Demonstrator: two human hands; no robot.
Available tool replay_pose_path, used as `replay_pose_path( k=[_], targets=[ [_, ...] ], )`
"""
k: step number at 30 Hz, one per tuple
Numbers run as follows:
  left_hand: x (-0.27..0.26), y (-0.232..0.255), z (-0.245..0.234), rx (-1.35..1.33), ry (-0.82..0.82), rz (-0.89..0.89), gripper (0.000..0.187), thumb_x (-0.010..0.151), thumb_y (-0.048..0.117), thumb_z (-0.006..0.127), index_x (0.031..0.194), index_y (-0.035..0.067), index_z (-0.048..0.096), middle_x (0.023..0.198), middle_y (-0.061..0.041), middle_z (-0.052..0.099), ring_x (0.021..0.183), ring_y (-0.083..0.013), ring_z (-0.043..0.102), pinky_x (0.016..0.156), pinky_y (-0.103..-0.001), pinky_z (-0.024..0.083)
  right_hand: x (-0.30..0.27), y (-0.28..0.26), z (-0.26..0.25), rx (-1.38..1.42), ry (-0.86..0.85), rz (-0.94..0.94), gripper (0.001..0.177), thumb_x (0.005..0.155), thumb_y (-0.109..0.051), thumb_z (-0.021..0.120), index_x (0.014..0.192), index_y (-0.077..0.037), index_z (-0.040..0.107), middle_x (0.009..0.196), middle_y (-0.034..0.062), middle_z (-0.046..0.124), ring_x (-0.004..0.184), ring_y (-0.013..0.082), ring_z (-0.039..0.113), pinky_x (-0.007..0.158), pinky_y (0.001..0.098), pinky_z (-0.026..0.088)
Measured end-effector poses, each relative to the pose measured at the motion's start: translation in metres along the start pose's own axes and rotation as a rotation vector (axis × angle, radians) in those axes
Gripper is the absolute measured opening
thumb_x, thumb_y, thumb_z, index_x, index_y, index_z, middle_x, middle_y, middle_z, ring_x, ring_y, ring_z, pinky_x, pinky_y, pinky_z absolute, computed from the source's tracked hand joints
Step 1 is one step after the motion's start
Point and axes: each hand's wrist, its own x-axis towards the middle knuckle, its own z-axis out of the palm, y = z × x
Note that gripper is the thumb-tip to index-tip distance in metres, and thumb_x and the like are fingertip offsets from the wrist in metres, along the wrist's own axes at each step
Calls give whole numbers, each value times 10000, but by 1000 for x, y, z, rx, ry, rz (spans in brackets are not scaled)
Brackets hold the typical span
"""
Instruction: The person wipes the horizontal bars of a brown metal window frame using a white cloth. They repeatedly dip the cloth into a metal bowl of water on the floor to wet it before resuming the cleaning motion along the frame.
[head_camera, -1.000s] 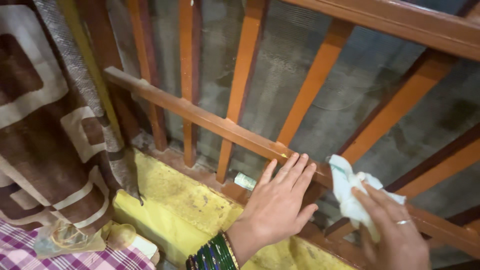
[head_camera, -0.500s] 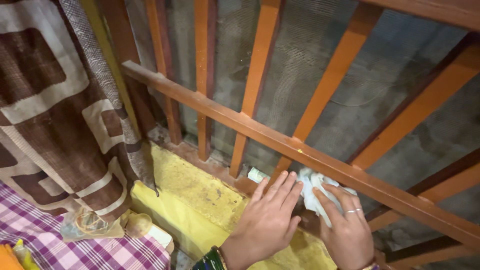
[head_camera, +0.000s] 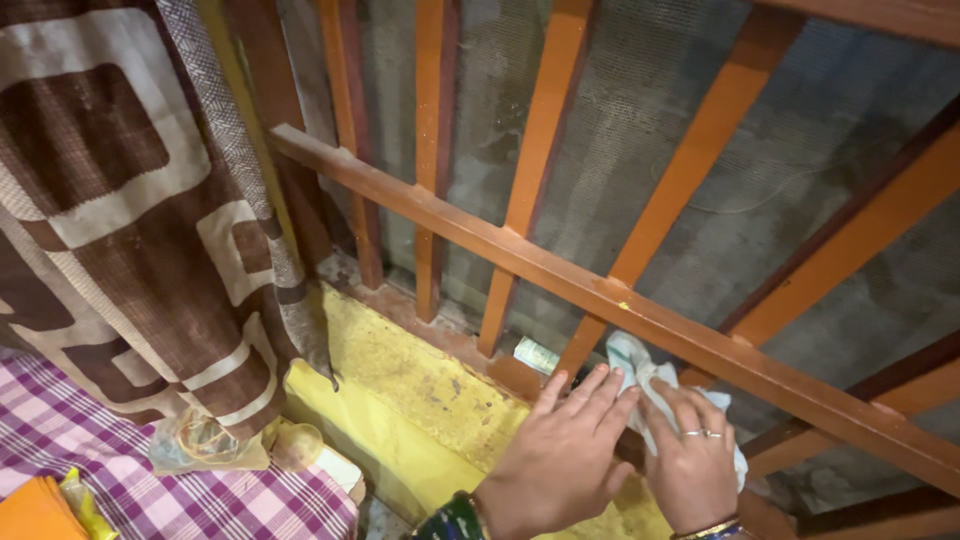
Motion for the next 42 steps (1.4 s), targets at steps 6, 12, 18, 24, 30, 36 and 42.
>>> replay_pose_path(
  k=[6, 12, 18, 24, 30, 36, 42],
  targets=[
    [24, 2, 18, -7, 41, 41, 749, 949, 365, 612, 1554, -18, 393, 1632, -222, 381, 1562, -326, 289, 1248, -541, 167, -42, 33, 48, 36, -72, -161, 498, 621, -228, 655, 1100, -114, 723, 1280, 131, 625, 1268, 377, 500, 986, 541, 404],
    [39, 17, 21, -11, 23, 30, 776, 907, 380, 614, 1550, 3, 398, 1634, -200, 381, 1565, -297, 286, 1252, -532, 174, -51, 45, 64, 52, -321, -149, 473, 715, -288, 642, 1151, -142, 753, 1230, 32, 690, 1192, 319, 501, 981, 539, 392],
    [47, 17, 15, 27, 29, 24, 755, 914, 368, 608, 1534, -6, 392, 1613, -207, 388, 1540, -311, 296, 1221, -547, 174, -20, 35, 15, 63, -10, -107, 317, 736, -142, 697, 1037, -63, 758, 1165, 46, 685, 1185, 295, 590, 947, 465, 485],
    [51, 19, 11, -43, 74, 10, 759, 938, 342, 624, 1565, -15, 389, 1588, -208, 435, 1520, -325, 353, 1252, -545, 188, 12, 26, -21, -12, 182, -86, 323, 700, -62, 707, 1013, -99, 773, 1201, 21, 683, 1209, 256, 603, 1014, 457, 500],
    [45, 15, 21, -4, 67, 10, 771, 892, 352, 658, 1524, -12, 410, 1594, -209, 419, 1544, -326, 320, 1229, -556, 190, 7, 22, -9, -9, 93, -72, 434, 621, -171, 715, 1036, -55, 761, 1246, 84, 648, 1192, 342, 542, 944, 498, 423],
    [32, 9, 30, 13, 64, 6, 776, 904, 370, 654, 1544, 4, 413, 1618, -217, 401, 1551, -325, 310, 1228, -559, 195, -12, 26, 12, -3, 16, -124, 458, 683, -221, 652, 1115, -99, 744, 1276, 96, 604, 1226, 344, 526, 960, 510, 421],
    [26, 6, 33, 19, 54, 13, 779, 925, 384, 638, 1550, -18, 407, 1628, -220, 397, 1558, -335, 305, 1238, -551, 192, -30, 33, 35, -15, -92, -142, 478, 685, -254, 633, 1140, -138, 724, 1319, 60, 584, 1252, 323, 495, 996, 514, 403]
  ],
)
